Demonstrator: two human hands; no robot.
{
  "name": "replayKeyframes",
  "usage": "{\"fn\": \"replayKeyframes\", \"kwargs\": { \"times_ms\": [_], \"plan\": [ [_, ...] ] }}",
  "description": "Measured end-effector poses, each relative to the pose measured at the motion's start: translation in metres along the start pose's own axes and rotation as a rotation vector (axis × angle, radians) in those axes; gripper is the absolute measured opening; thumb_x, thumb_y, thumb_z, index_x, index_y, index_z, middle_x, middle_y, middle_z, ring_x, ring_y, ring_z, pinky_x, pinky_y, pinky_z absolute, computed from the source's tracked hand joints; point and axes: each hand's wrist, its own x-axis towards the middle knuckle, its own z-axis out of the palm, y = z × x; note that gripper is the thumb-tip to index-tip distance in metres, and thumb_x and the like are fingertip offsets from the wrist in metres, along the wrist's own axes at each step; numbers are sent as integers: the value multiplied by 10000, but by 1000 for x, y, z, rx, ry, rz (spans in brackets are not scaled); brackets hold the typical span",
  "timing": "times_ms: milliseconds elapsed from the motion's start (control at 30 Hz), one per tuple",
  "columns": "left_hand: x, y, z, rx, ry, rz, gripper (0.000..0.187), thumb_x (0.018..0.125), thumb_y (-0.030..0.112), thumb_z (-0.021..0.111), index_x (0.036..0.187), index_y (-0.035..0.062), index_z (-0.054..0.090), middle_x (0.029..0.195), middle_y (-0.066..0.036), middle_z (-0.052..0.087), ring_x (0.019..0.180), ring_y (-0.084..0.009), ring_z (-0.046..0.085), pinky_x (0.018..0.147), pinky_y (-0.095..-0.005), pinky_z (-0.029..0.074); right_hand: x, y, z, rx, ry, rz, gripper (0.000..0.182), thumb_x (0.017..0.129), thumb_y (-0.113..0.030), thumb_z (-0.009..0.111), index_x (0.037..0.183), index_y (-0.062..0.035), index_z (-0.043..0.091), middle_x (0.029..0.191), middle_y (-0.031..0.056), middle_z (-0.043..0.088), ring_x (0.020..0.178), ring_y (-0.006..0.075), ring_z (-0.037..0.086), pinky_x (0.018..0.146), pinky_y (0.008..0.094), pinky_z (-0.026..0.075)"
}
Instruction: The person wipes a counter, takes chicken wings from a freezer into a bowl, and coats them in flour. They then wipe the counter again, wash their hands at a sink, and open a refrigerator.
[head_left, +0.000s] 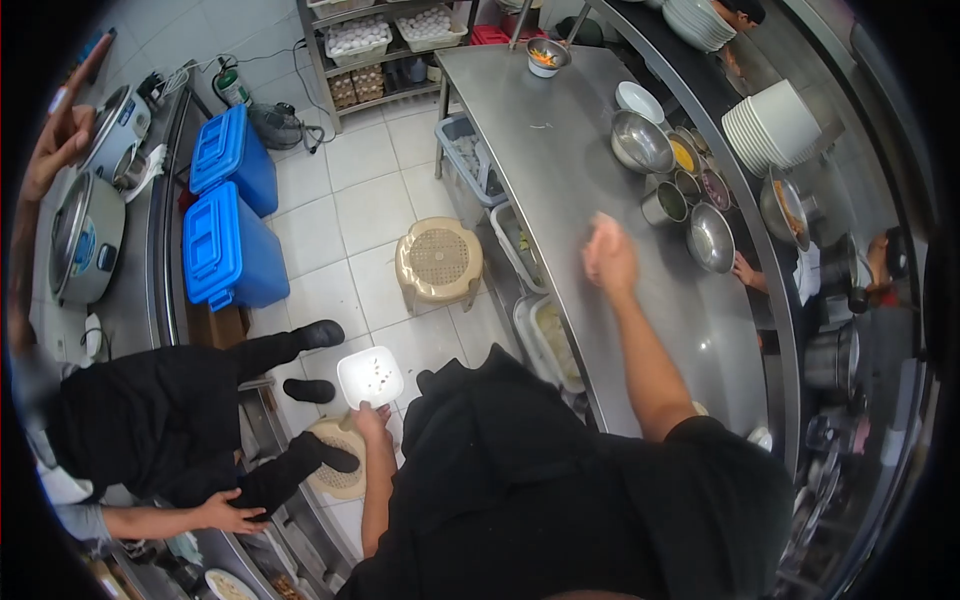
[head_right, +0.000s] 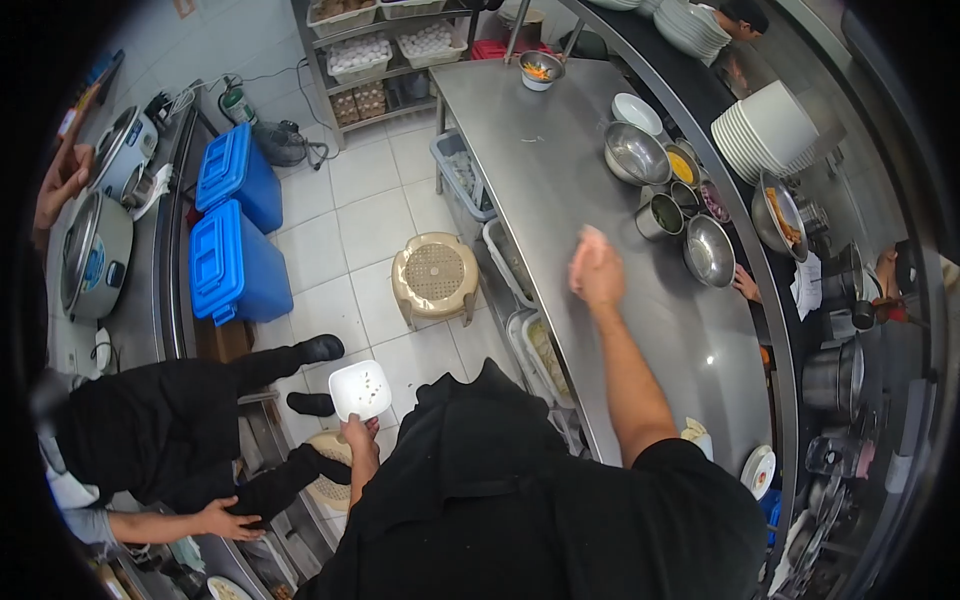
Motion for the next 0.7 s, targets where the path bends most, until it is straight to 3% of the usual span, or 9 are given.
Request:
{"fn": "replayKeyframes", "kwargs": {
  "times_ms": [33, 100, 233, 300, 400, 467, 533, 667, 700],
  "plan": [
    [5, 4, -6, 7, 16, -3, 420, 967, 166, 459, 1378, 86, 500, 1007, -149, 694, 638, -235, 674, 511, -306, 526, 9, 28, -8, -150, 40, 92, 478, 1009, -432, 514, 1268, -63, 670, 1234, 217, 710, 1132, 377, 676, 978, 465, 528],
    [19, 10, -13, 18, 17, -28, 442, 951, 159, 449, 1385, 91, 499, 1031, -149, 692, 625, -223, 655, 513, -303, 518, 8, 60, -34, -380, -246, 229, 589, 1014, -455, 512, 1396, -10, 571, 1379, 235, 627, 1286, 394, 577, 1082, 492, 455],
    [38, 22, 2, 35, 11, -65, 459, 948, 156, 455, 1403, 106, 491, 1059, -149, 690, 638, -234, 661, 513, -307, 519, -15, 130, 24, -547, 8, 34, 642, 1033, -404, 509, 1486, 45, 441, 1540, 241, 464, 1420, 402, 426, 1187, 497, 331],
    [42, 32, 23, 58, 17, -64, 459, 947, 159, 461, 1403, 108, 491, 1070, -151, 689, 653, -241, 670, 521, -313, 523, -4, 123, 54, -528, 150, 19, 627, 1045, -356, 503, 1486, 79, 408, 1575, 237, 414, 1451, 386, 388, 1210, 483, 297],
    [45, 58, 72, 97, -23, -54, 443, 948, 169, 474, 1382, 82, 492, 1022, -149, 677, 665, -247, 676, 531, -332, 539, 40, 30, 47, -296, 73, 23, 548, 1055, -284, 492, 1456, 86, 440, 1552, 245, 445, 1466, 395, 374, 1232, 484, 263],
    [51, 83, 121, 128, -44, -53, 400, 949, 175, 474, 1329, 53, 503, 890, -133, 663, 623, -231, 656, 518, -336, 544, 92, 20, 86, -269, 104, 24, 500, 1047, -247, 502, 1431, 73, 477, 1531, 242, 476, 1460, 393, 389, 1226, 482, 282],
    [53, 108, 179, 172, -73, 4, 364, 940, 176, 488, 1280, 53, 525, 870, -129, 654, 607, -233, 644, 521, -350, 536, 149, 6, 117, -210, 144, 23, 456, 1034, -204, 515, 1409, 56, 513, 1508, 235, 509, 1445, 387, 416, 1217, 473, 306],
    [63, 174, 296, 257, -344, 137, 322, 948, 139, 461, 1221, -5, 554, 886, -119, 649, 630, -216, 617, 527, -352, 504, 253, -17, 156, -98, 360, -33, 339, 979, -97, 569, 1297, 17, 600, 1395, 200, 615, 1313, 391, 549, 1126, 472, 429],
    [53, 196, 331, 282, -377, 150, 349, 952, 133, 460, 1258, -3, 559, 953, -123, 662, 671, -216, 629, 548, -344, 509, 283, -25, 165, -23, 410, 46, 336, 970, -92, 576, 1291, 4, 609, 1406, 193, 611, 1312, 390, 550, 1126, 472, 429]
  ]
}}
